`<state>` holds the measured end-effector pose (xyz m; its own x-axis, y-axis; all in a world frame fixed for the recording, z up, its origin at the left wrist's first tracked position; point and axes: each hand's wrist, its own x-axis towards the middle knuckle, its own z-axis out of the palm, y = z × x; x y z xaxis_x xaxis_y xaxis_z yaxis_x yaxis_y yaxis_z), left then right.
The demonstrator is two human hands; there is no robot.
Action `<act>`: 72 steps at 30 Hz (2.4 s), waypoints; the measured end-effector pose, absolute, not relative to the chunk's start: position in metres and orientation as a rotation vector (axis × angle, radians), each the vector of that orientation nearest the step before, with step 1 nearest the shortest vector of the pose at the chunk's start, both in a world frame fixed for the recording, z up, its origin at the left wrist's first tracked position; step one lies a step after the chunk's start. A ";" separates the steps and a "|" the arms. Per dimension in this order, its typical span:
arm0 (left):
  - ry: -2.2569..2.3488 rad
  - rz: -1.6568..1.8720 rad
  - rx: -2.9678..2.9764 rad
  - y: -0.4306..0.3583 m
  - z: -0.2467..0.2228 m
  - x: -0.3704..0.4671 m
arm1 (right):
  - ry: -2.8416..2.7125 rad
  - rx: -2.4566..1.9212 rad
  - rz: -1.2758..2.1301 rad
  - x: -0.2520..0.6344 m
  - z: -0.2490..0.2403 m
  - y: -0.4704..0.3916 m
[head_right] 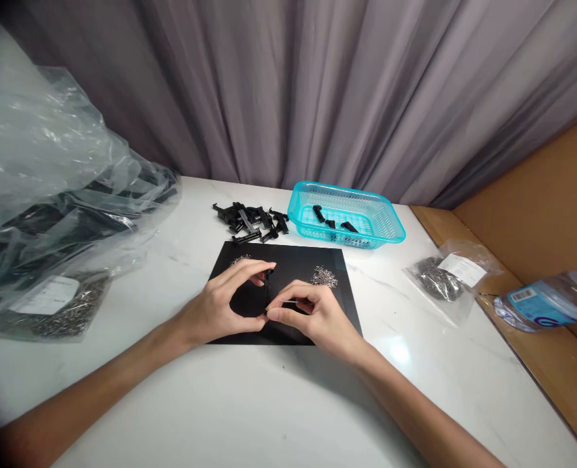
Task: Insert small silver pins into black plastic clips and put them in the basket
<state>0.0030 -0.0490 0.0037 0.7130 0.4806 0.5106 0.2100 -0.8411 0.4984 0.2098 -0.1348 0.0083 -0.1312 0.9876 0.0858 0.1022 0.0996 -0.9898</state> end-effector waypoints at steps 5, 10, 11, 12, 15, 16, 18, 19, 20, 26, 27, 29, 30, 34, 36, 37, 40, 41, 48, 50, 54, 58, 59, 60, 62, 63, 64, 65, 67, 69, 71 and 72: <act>0.508 0.913 2.550 -0.049 0.003 0.002 | -1.507 -1.149 1.176 0.213 0.006 -0.134; 0.511 0.925 2.577 -0.048 0.002 0.003 | -1.672 -1.207 1.046 0.216 0.009 -0.135; 0.507 0.921 2.577 -0.048 0.002 0.003 | -1.705 -1.215 1.019 0.216 0.010 -0.136; 0.504 0.916 2.575 -0.048 0.002 0.003 | -1.733 -1.218 0.996 0.217 0.011 -0.136; 0.500 0.907 2.566 -0.049 0.002 0.003 | -1.787 -1.212 0.976 0.218 0.013 -0.137; 0.500 0.904 2.566 -0.049 0.002 0.003 | -1.794 -1.211 0.977 0.218 0.013 -0.137; 0.499 0.906 2.574 -0.049 0.001 0.003 | -1.800 -1.219 0.980 0.218 0.013 -0.136; 0.495 0.910 2.581 -0.049 0.000 0.003 | -1.801 -1.228 0.978 0.218 0.012 -0.136; 0.490 0.914 2.589 -0.049 0.000 0.003 | -1.800 -1.238 0.975 0.218 0.012 -0.136; 0.482 0.959 2.613 -0.048 0.000 0.003 | -1.744 -1.277 0.991 0.218 0.008 -0.134; 0.486 0.963 2.617 -0.048 0.000 0.003 | -1.741 -1.276 0.991 0.217 0.008 -0.134; 0.492 0.958 2.624 -0.048 0.000 0.003 | -1.733 -1.279 0.986 0.217 0.006 -0.133; 0.492 0.955 2.626 -0.048 0.000 0.003 | -1.724 -1.286 0.985 0.216 0.005 -0.133; 0.476 0.958 2.642 -0.048 -0.002 0.003 | -1.648 -1.341 1.029 0.216 0.000 -0.131; 0.467 0.978 2.654 -0.048 -0.003 0.003 | -1.607 -1.354 1.080 0.216 -0.001 -0.131; 0.461 0.987 2.661 -0.048 -0.003 0.003 | -1.585 -1.351 1.106 0.216 -0.001 -0.131; 0.443 1.017 2.687 -0.048 -0.003 0.004 | -1.531 -1.322 1.164 0.215 -0.001 -0.131; 0.434 1.025 2.697 -0.048 -0.002 0.004 | -1.520 -1.314 1.178 0.214 0.000 -0.132; 0.422 1.002 2.716 -0.048 -0.003 0.004 | -1.510 -1.299 1.243 0.215 -0.003 -0.131; 0.437 0.976 2.680 -0.047 -0.004 0.004 | -1.516 -1.287 1.257 0.218 -0.004 -0.129; 0.442 0.922 2.642 -0.047 -0.004 0.005 | -1.526 -1.251 1.307 0.221 -0.007 -0.125; 0.433 0.882 2.648 -0.048 -0.004 0.005 | -1.528 -1.274 1.317 0.221 -0.007 -0.126; 0.436 0.871 2.645 -0.049 -0.005 0.004 | -1.533 -1.279 1.314 0.221 -0.007 -0.127; 0.440 0.864 2.642 -0.049 -0.005 0.004 | -1.538 -1.284 1.310 0.220 -0.007 -0.127; 0.440 0.863 2.640 -0.049 -0.007 0.004 | -1.548 -1.296 1.301 0.219 -0.007 -0.128; 0.440 0.861 2.639 -0.049 -0.007 0.004 | -1.550 -1.300 1.299 0.219 -0.007 -0.128; 0.441 0.854 2.636 -0.048 -0.007 0.004 | -1.550 -1.301 1.297 0.219 -0.007 -0.128; 0.442 0.846 2.630 -0.048 -0.008 0.004 | -1.550 -1.299 1.299 0.219 -0.008 -0.128; 0.448 0.827 2.610 -0.047 -0.008 0.004 | -1.545 -1.290 1.304 0.219 -0.008 -0.127; 0.455 0.814 2.583 -0.046 -0.008 0.004 | -1.535 -1.290 1.309 0.219 -0.009 -0.127; 0.458 0.806 2.559 -0.045 -0.009 0.004 | -1.526 -1.290 1.317 0.219 -0.009 -0.126; 0.461 0.801 2.551 -0.045 -0.009 0.004 | -1.522 -1.288 1.325 0.219 -0.009 -0.126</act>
